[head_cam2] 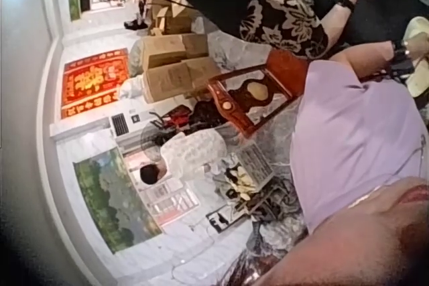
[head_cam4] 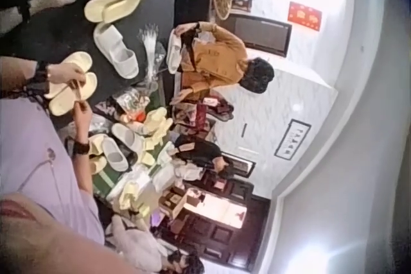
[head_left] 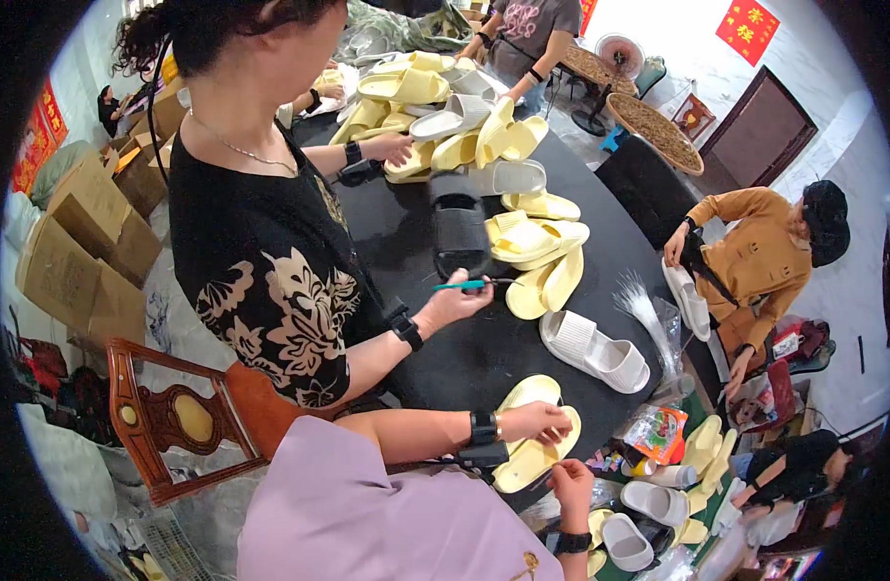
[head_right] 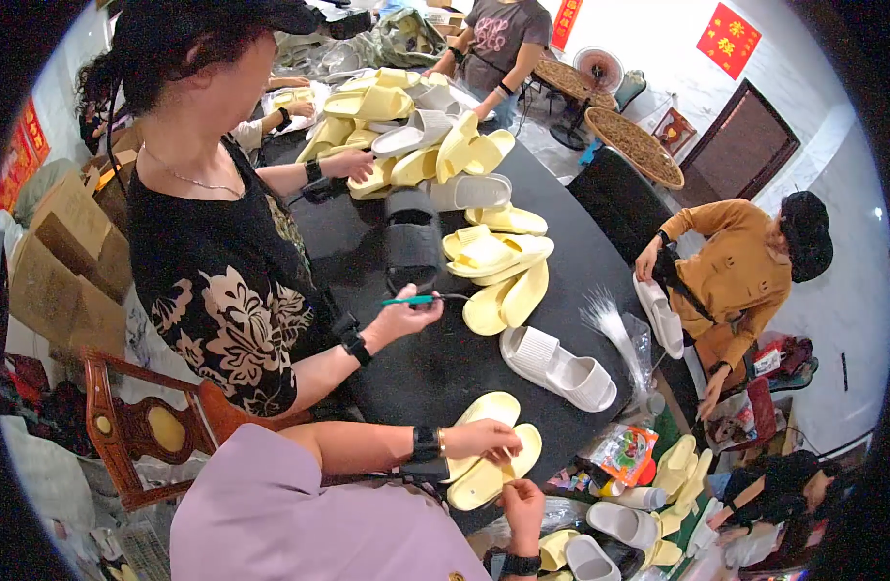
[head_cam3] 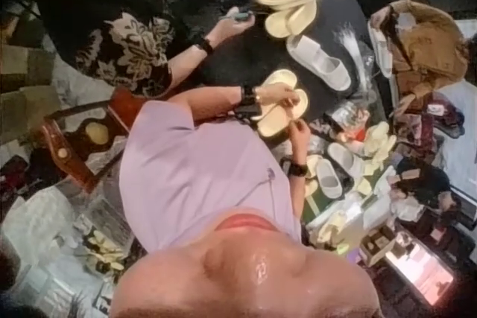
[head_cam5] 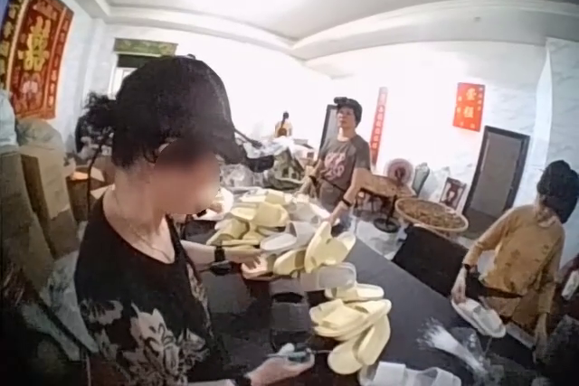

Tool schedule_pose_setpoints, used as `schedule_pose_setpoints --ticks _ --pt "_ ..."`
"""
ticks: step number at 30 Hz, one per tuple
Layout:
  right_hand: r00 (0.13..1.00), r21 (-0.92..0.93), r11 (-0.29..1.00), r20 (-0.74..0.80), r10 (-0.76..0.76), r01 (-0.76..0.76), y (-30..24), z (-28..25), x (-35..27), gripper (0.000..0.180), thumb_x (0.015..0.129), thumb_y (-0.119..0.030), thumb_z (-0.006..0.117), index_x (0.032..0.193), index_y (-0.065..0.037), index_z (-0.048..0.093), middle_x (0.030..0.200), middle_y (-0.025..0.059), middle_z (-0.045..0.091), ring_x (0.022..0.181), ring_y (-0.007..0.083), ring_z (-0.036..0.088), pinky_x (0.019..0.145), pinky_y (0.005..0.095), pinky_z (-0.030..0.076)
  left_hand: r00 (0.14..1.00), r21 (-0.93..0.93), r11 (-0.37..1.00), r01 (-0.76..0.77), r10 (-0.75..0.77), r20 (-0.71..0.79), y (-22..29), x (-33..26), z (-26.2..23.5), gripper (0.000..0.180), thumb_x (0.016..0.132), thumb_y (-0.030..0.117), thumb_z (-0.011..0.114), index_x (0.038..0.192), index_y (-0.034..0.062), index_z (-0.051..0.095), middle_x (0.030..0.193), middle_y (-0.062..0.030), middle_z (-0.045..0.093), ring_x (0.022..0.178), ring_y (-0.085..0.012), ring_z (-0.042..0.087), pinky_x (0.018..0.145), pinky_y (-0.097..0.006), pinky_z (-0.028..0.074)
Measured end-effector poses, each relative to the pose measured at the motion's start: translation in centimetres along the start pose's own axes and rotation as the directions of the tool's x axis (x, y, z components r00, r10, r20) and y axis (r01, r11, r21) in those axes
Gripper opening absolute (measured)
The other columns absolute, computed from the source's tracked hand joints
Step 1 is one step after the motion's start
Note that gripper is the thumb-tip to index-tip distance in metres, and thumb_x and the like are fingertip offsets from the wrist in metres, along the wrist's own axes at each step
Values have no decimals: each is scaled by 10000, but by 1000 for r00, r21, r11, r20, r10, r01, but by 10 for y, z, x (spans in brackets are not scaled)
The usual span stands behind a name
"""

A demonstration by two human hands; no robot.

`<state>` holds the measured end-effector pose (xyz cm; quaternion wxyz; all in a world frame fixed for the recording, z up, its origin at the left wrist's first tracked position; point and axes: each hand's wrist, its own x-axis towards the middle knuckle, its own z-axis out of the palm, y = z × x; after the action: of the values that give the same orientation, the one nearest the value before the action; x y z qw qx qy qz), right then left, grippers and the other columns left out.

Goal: The recorder and several other workers are assembling and trimming yellow and white foam slippers at a large table.

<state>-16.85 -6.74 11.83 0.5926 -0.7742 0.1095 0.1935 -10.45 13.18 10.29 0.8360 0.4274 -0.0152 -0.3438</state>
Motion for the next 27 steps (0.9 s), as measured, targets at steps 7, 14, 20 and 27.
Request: schedule_pose_setpoints --ticks 7,14,20,27 --pt "857 -482 847 -316 -407 225 -6 -24 -11 82 867 -77 556 853 -4 591 744 109 632 638 153 591 567 282 458 865 360 898 -253 377 -330 46 -9 -25 217 901 249 548 870 60 650 763 2 615 657 -69 546 574 -223 446" --pt "750 -640 673 -220 -624 372 7 3 -4 103 822 -55 563 918 -47 601 846 152 638 754 322 626 650 377 502 968 812 584 14 197 -159 15 -31 -46 308 845 258 554 776 -25 651 677 -135 648 605 -223 646 595 -341 507" --pt "807 -707 565 13 -591 425 51 19 -12 124 793 -61 542 909 -54 588 779 125 615 724 311 613 621 394 494 996 986 149 73 48 -81 -14 -51 -58 271 776 223 554 697 -15 654 664 -171 636 646 -331 635 640 -403 508" --pt "787 -794 418 119 -605 441 81 25 11 66 803 -96 520 848 -54 544 694 118 568 663 305 595 583 401 476 927 926 240 290 -311 -209 -21 -53 -64 287 785 209 547 674 -36 649 619 -109 643 536 -196 602 563 -319 485"
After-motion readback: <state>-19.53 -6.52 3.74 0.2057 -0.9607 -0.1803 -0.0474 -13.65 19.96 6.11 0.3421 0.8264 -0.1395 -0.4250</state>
